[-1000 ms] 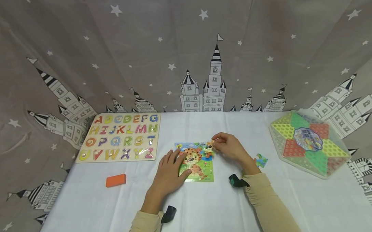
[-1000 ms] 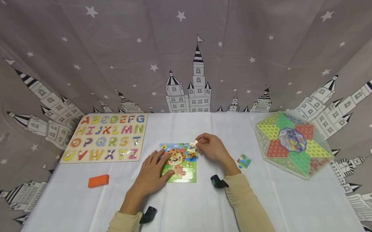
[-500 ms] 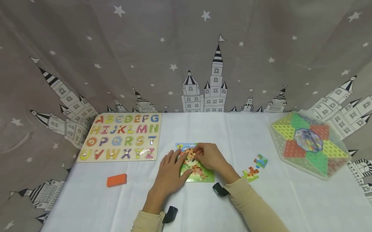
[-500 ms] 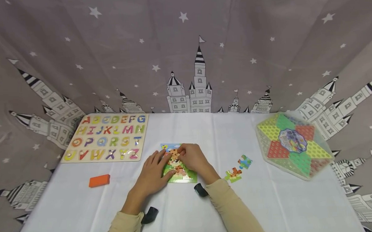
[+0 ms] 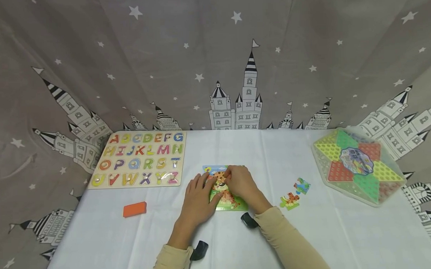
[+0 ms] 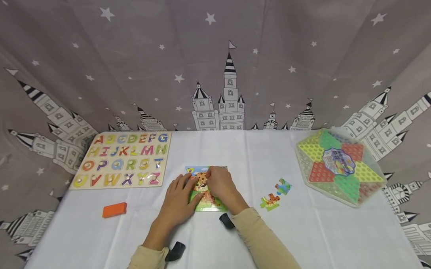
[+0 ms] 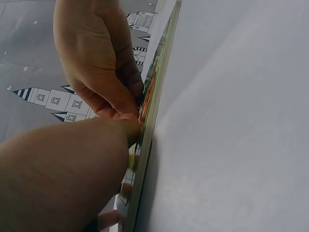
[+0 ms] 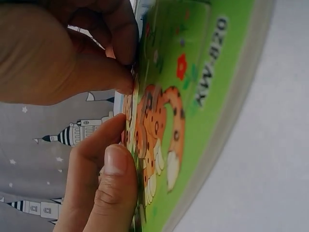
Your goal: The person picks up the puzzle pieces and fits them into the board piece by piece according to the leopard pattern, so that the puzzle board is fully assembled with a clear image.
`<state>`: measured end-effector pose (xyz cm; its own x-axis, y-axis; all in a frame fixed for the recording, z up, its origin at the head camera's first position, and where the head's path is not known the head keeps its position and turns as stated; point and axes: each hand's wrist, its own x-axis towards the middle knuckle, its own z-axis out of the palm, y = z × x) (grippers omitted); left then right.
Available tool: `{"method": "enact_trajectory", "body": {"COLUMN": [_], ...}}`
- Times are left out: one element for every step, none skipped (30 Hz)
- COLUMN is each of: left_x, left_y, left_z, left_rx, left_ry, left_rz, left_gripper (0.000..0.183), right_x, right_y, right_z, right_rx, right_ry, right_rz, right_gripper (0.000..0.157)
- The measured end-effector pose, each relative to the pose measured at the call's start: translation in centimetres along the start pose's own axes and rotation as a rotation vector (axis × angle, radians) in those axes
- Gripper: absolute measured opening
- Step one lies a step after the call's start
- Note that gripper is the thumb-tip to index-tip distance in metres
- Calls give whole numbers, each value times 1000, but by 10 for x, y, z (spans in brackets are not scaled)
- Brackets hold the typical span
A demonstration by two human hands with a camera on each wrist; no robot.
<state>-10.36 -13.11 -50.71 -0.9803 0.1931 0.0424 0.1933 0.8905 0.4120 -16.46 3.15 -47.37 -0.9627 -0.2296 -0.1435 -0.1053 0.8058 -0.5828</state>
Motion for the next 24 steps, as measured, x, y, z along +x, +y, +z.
{"method": "enact_trajectory", "body": {"left_x": [1,1,1,1,1,1,1,1,1,1,1,1,2,2,3,3,3,3,3,2,2,1,1,0], "left_y": [0,1,1,1,1,1,1,2,2,2,2,3,3,3,3,2,1,0,-2,-4,-6,-8,-10,-12], "left_z": [1,1,1,1,1,2,2,2,2,3,3,4,5,5,5,5,5,4,3,2,1,-1,-2,-3], "left_rx": [3,2,1,-1,-4,-6,-10,-17,-19,-21,-23,-24,-28,-28,-33,-37,-41,-43,-45,-45,-48,-48,-49,-53], "left_ry": [9,18,23,27,25,22,18,12,6,6,6,6,6,2,-1,-8,-16,-26,-37,-49,-60,-75,-89,-106], "left_rz": [2,4,4,3,-1,-6,-11,-15,-18,-20,-22,-22,-21,-17,-12,-5,3,11,15,16,17,18,17,14], "left_gripper": [56,56,56,55,55,55,55,55,56,55,56,56,56,56,56,57,58,60,63,67,71,75,79,83], "right_x": [0,0,-1,-2,-5,-7,-11,-16,-22,-30,-39,-49,-59,-69,-79,-89,-96,-102,-107,-110,-112,-113,-113,-113], "right_y": [1,2,4,7,10,16,23,31,40,51,63,77,90,104,117,130,140,149,156,162,166,169,171,171], "right_z": [0,0,-1,-2,-4,-7,-11,-16,-23,-30,-38,-45,-54,-61,-68,-74,-79,-82,-86,-88,-90,-91,-92,-93], "right_rx": [0,5,22,45,73,103,138,168,192,200,202,185,167,138,115,89,73,54,50,42,38,33,34,32], "right_ry": [-1,-2,-1,0,3,3,5,9,15,32,51,72,93,114,132,149,149,146,135,119,97,73,44,20], "right_rz": [-3,-13,-26,-41,-57,-72,-81,-85,-76,-57,-37,-23,-7,4,13,11,4,-7,-18,-27,-36,-43,-54,-62], "right_gripper": [4,4,6,9,10,13,16,18,21,21,23,25,26,28,30,32,34,37,40,43,46,49,51,52]}}
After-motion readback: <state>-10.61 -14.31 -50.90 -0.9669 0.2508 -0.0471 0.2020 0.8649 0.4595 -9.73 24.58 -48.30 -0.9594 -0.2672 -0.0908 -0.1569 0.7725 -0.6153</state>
